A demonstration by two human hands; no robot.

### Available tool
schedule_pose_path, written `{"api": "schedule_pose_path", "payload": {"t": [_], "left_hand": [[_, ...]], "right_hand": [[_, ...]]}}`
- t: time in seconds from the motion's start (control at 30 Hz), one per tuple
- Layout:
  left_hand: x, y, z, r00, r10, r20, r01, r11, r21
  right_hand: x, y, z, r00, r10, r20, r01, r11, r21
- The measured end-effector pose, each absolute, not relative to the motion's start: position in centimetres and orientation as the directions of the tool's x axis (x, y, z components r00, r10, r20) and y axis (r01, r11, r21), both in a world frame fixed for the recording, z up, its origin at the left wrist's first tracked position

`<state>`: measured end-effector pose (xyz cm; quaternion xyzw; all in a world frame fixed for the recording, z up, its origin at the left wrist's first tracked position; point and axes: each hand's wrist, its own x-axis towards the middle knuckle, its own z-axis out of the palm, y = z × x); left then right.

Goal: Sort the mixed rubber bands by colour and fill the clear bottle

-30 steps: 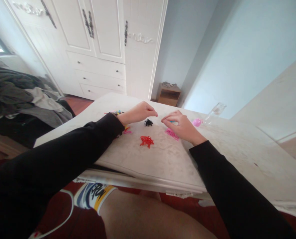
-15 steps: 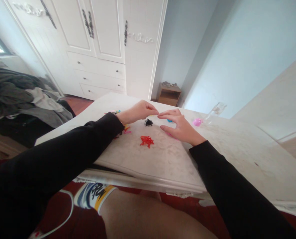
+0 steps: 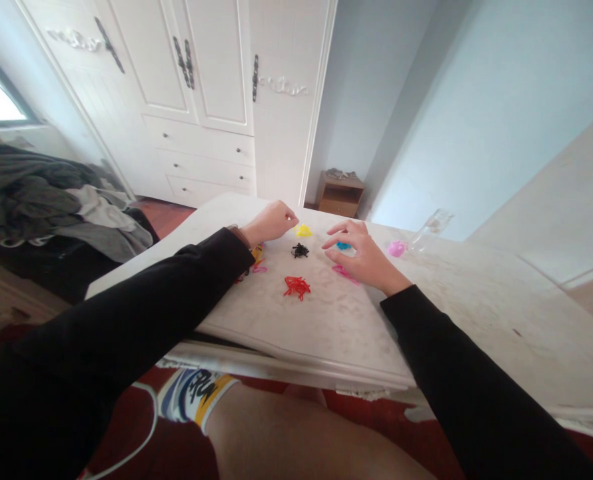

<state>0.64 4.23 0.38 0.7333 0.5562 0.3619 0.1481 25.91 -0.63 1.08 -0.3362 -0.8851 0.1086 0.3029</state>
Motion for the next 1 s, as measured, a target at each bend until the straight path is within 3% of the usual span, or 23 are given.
{"api": "schedule_pose_path", "payload": {"t": [0.1,0.2,0.3,0.5,0.6,0.67,0.77,0.87,1.0], "left_hand": [[1.1,3.8,0.8,0.121,0.943,0.309,0.572,-0.321,0.755],[1.7,2.5,1.5,0.232,0.951,0.203,0.279,-0.265,0.923],[2.5,1.0,2.1,0.364,0.917,0.166,0.083,-0.209,0.974],[2.7,1.0,1.8,0.404,0.902,0.154,0.102,-0.212,0.972],[1.0,2.9,1.4,0.228,0.949,0.219,0.327,-0.286,0.901],[-0.5,4.2,1.1,0.131,0.948,0.289,0.569,-0.311,0.761],[-2.3,5.4,0.5,0.173,0.944,0.279,0.814,-0.297,0.499],[-2.5,5.5,0.0,0.244,0.942,0.232,0.904,-0.307,0.297],[-1.7,5.2,0.0,0.321,0.924,0.206,0.885,-0.370,0.284]], "right_hand": [[25.9,-0.5,1.1,-0.570,0.673,0.472,0.542,0.740,-0.399],[25.9,-0.4,1.1,-0.544,0.684,0.487,0.549,0.728,-0.410],[25.9,-0.2,1.1,-0.536,0.679,0.501,0.540,0.732,-0.415],[25.9,-0.1,1.1,-0.533,0.676,0.509,0.535,0.736,-0.415],[25.9,-0.2,1.1,-0.529,0.679,0.509,0.534,0.733,-0.423],[25.9,-0.2,1.1,-0.530,0.679,0.507,0.531,0.733,-0.426],[25.9,-0.2,1.0,-0.545,0.679,0.492,0.529,0.733,-0.427],[25.9,-0.2,1.0,-0.557,0.687,0.466,0.537,0.726,-0.429],[25.9,-0.1,1.0,-0.562,0.692,0.453,0.545,0.722,-0.426]]}}
